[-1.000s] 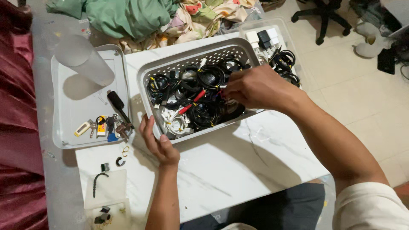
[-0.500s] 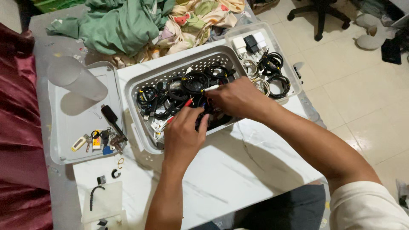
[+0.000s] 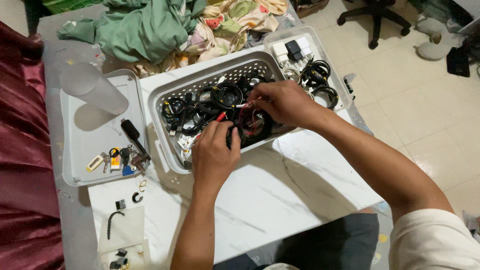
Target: The person untangles and coils a black cable, secures it with a small black clip, and picks through a large basket of cables to find another item.
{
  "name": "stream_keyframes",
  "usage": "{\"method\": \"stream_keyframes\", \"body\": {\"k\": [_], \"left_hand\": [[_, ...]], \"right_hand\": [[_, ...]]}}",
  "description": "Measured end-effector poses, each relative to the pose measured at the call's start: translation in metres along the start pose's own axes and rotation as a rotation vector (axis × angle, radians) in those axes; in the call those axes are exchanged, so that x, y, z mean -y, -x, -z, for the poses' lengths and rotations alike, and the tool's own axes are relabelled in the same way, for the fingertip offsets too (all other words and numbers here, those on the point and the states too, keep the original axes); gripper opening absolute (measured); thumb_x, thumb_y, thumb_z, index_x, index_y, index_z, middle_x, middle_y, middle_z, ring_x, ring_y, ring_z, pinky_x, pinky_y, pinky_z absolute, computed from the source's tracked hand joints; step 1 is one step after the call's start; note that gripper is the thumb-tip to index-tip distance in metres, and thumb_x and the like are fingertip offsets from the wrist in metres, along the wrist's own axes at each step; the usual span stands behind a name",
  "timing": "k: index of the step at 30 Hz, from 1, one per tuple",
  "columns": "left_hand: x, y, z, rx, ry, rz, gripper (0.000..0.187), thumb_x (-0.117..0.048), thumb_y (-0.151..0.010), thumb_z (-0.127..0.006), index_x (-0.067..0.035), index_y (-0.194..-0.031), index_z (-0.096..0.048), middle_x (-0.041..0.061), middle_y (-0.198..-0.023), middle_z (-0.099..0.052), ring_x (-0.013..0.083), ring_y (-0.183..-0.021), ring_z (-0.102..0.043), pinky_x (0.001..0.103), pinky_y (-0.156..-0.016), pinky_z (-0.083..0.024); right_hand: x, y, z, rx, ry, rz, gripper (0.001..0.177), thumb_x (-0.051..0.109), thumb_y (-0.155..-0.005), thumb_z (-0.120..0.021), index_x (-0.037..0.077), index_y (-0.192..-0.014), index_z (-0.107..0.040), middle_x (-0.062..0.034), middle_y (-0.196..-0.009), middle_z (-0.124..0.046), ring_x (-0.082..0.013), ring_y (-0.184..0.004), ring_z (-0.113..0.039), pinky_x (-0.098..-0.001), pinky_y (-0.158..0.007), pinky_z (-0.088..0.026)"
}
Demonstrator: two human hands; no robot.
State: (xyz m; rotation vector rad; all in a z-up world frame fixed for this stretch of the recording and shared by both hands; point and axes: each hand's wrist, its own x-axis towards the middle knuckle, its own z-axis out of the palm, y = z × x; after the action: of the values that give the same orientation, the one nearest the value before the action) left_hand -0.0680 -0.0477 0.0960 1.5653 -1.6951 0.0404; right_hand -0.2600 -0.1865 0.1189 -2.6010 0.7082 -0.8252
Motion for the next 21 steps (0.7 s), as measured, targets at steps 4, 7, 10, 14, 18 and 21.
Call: {"method": "stream_keyframes", "body": {"k": [4, 7, 10, 14, 18, 21], "left_hand": [[-0.002, 0.000, 0.000, 0.003, 0.006, 0.006, 0.017, -0.016, -0.092, -0.069, -0.003, -0.103, -0.071, 0.014, -0.101, -0.069, 0.0352, -0.094, -0.069, 0.046, -0.080, -0.055], [-0.002, 0.000, 0.000, -0.040, -0.002, -0.033, 0.021, -0.019, -0.091, -0.071, -0.003, -0.105, -0.071, 0.014, -0.103, -0.069, 0.0353, -0.097, -0.068, 0.046, -0.081, -0.054], [-0.001, -0.001, -0.001, -0.012, 0.002, -0.007, 0.025, -0.021, -0.090, -0.072, -0.002, -0.107, -0.071, 0.014, -0.101, -0.069, 0.0342, -0.095, -0.068, 0.045, -0.079, -0.054], [-0.003, -0.002, -0.003, 0.040, -0.033, 0.058, 0.025, -0.022, -0.090, -0.071, -0.003, -0.107, -0.072, 0.013, -0.101, -0.070, 0.0321, -0.093, -0.069, 0.045, -0.076, -0.055], [-0.005, 0.000, 0.000, 0.016, -0.048, 0.033, 0.025, -0.023, -0.091, -0.072, -0.004, -0.107, -0.072, 0.013, -0.101, -0.070, 0.0320, -0.093, -0.068, 0.044, -0.077, -0.055], [-0.005, -0.001, -0.001, 0.027, -0.054, 0.047, 0.026, -0.025, -0.087, -0.075, -0.004, -0.104, -0.072, 0.014, -0.097, -0.070, 0.0343, -0.093, -0.068, 0.046, -0.076, -0.054]], "right_hand": [[0.012, 0.005, 0.010, -0.010, -0.376, -0.278, 0.009, 0.006, -0.103, -0.060, 0.004, -0.109, -0.067, -0.0055, -0.094, -0.078, -0.0110, -0.087, -0.078, -0.0262, -0.075, -0.063], [0.025, 0.002, 0.024, -0.213, -0.528, -0.364, 0.009, 0.002, -0.107, -0.056, 0.001, -0.111, -0.064, -0.0067, -0.099, -0.074, -0.0090, -0.087, -0.074, -0.0275, -0.078, -0.063], [0.036, -0.004, 0.043, -0.313, -0.739, -0.238, 0.005, 0.002, -0.108, -0.055, 0.001, -0.112, -0.057, -0.0049, -0.110, -0.074, -0.0101, -0.096, -0.074, -0.0278, -0.084, -0.066], [0.053, -0.008, 0.066, -0.455, -0.700, -0.112, 0.004, 0.002, -0.113, -0.056, -0.001, -0.115, -0.058, -0.0076, -0.105, -0.072, -0.0112, -0.094, -0.074, -0.0287, -0.083, -0.068], [0.067, -0.010, 0.095, -0.597, -0.665, 0.060, 0.005, 0.003, -0.118, -0.058, -0.001, -0.120, -0.059, -0.0065, -0.110, -0.071, -0.0081, -0.090, -0.071, -0.0265, -0.081, -0.067], [0.084, -0.009, 0.115, -0.626, -0.566, 0.079, 0.005, 0.002, -0.118, -0.062, -0.002, -0.120, -0.064, -0.0066, -0.107, -0.072, -0.0083, -0.085, -0.072, -0.0243, -0.074, -0.065]]}}
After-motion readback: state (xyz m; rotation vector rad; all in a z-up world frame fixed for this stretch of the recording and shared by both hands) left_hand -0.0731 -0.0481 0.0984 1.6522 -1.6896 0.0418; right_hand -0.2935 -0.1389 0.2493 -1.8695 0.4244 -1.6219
